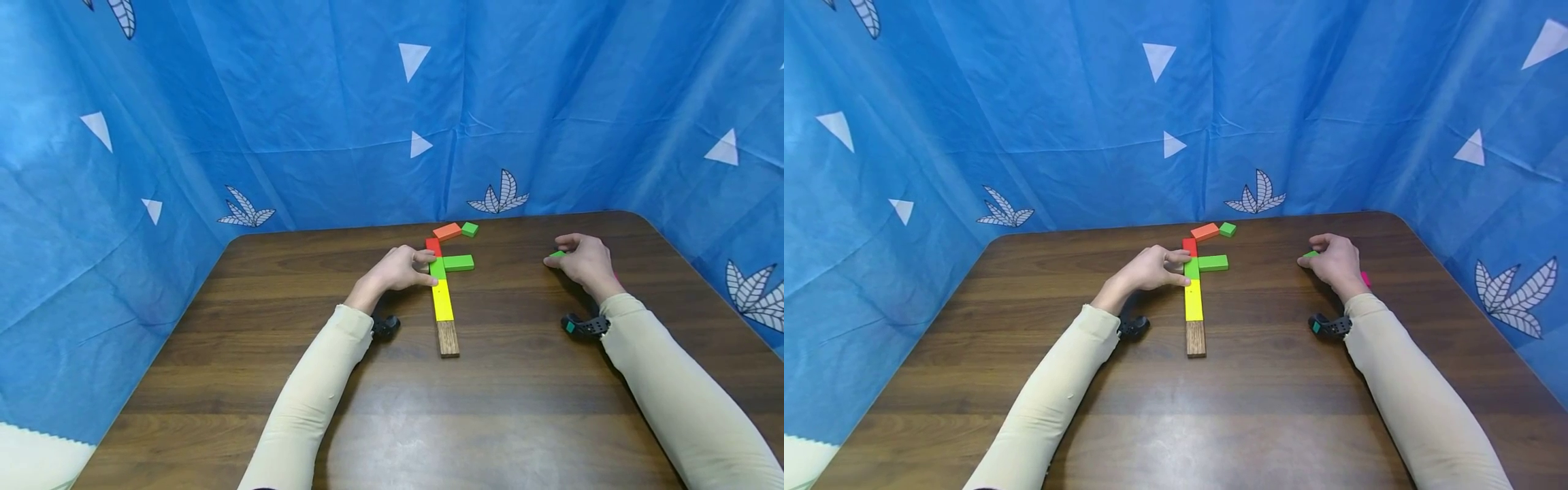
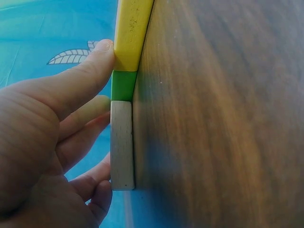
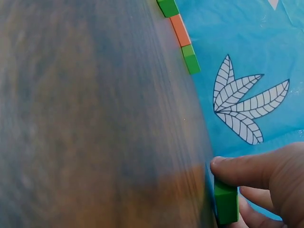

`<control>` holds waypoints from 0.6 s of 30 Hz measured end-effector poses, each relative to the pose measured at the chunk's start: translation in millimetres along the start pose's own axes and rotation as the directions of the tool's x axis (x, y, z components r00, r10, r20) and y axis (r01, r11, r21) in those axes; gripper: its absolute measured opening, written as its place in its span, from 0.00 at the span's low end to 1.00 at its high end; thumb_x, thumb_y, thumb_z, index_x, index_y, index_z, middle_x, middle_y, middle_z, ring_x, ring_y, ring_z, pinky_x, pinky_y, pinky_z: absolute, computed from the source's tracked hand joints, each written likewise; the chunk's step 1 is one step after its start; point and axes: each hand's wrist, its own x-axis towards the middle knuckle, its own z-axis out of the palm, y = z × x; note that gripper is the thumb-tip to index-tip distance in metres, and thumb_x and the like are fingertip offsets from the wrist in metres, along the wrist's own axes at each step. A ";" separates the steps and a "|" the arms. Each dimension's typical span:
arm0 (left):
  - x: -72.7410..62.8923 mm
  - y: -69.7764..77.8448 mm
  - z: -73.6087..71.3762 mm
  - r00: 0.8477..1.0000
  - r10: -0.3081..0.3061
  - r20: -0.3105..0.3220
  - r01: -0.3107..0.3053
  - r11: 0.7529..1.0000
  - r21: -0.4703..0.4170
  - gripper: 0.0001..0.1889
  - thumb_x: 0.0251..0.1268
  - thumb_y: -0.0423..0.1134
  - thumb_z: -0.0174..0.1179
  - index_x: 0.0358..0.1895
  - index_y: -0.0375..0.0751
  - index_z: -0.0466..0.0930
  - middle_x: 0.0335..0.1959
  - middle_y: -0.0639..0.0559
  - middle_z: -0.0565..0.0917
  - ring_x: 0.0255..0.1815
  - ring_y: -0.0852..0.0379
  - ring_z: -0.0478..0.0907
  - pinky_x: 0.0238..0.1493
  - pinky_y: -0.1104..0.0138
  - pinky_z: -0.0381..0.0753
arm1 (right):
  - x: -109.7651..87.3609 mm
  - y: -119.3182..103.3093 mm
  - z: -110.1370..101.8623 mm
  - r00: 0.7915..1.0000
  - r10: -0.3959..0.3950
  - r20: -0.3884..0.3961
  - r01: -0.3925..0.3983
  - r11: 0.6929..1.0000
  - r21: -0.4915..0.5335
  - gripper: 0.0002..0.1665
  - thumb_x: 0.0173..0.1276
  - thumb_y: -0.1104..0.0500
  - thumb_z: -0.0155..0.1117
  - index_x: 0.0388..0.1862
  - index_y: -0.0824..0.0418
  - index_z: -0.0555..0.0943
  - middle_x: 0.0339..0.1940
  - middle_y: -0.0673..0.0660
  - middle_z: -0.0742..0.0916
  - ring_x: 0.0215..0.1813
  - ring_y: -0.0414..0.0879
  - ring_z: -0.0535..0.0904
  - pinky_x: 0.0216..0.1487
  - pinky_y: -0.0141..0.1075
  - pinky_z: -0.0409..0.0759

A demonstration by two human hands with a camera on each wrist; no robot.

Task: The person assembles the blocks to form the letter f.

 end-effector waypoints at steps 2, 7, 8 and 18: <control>0.2 -0.1 0.3 1.000 0.002 0.001 -0.002 1.000 0.001 0.33 0.60 0.52 0.75 0.70 0.55 0.80 0.75 0.55 0.74 0.69 0.52 0.78 0.71 0.59 0.75 | 0.0 0.0 0.1 1.000 -0.008 -0.005 0.008 1.000 0.001 0.36 0.71 0.55 0.72 0.72 0.69 0.73 0.64 0.73 0.80 0.61 0.66 0.75 0.53 0.51 0.80; -0.3 0.5 0.3 1.000 0.005 -0.003 -0.005 1.000 -0.003 0.33 0.60 0.51 0.76 0.69 0.54 0.80 0.75 0.55 0.75 0.68 0.52 0.79 0.71 0.60 0.75 | 0.5 -1.2 0.1 0.999 -0.035 -0.020 0.035 0.999 0.008 0.34 0.71 0.55 0.72 0.71 0.68 0.74 0.62 0.72 0.82 0.60 0.65 0.78 0.41 0.38 0.78; -0.5 0.6 0.3 1.000 0.005 -0.003 -0.005 1.000 -0.004 0.33 0.60 0.51 0.76 0.69 0.54 0.80 0.75 0.55 0.75 0.68 0.52 0.80 0.71 0.59 0.75 | 0.6 -1.7 0.1 0.999 -0.039 -0.023 0.039 0.999 0.011 0.34 0.71 0.56 0.71 0.71 0.67 0.74 0.62 0.72 0.83 0.60 0.65 0.77 0.39 0.37 0.77; -0.5 1.2 -0.5 1.000 0.012 0.000 -0.012 1.000 0.008 0.33 0.60 0.52 0.75 0.70 0.54 0.79 0.75 0.55 0.74 0.68 0.52 0.79 0.72 0.58 0.75 | 2.5 -5.8 1.5 0.995 -0.087 -0.050 0.088 0.996 0.014 0.32 0.73 0.56 0.69 0.72 0.66 0.74 0.66 0.72 0.80 0.64 0.67 0.72 0.61 0.57 0.78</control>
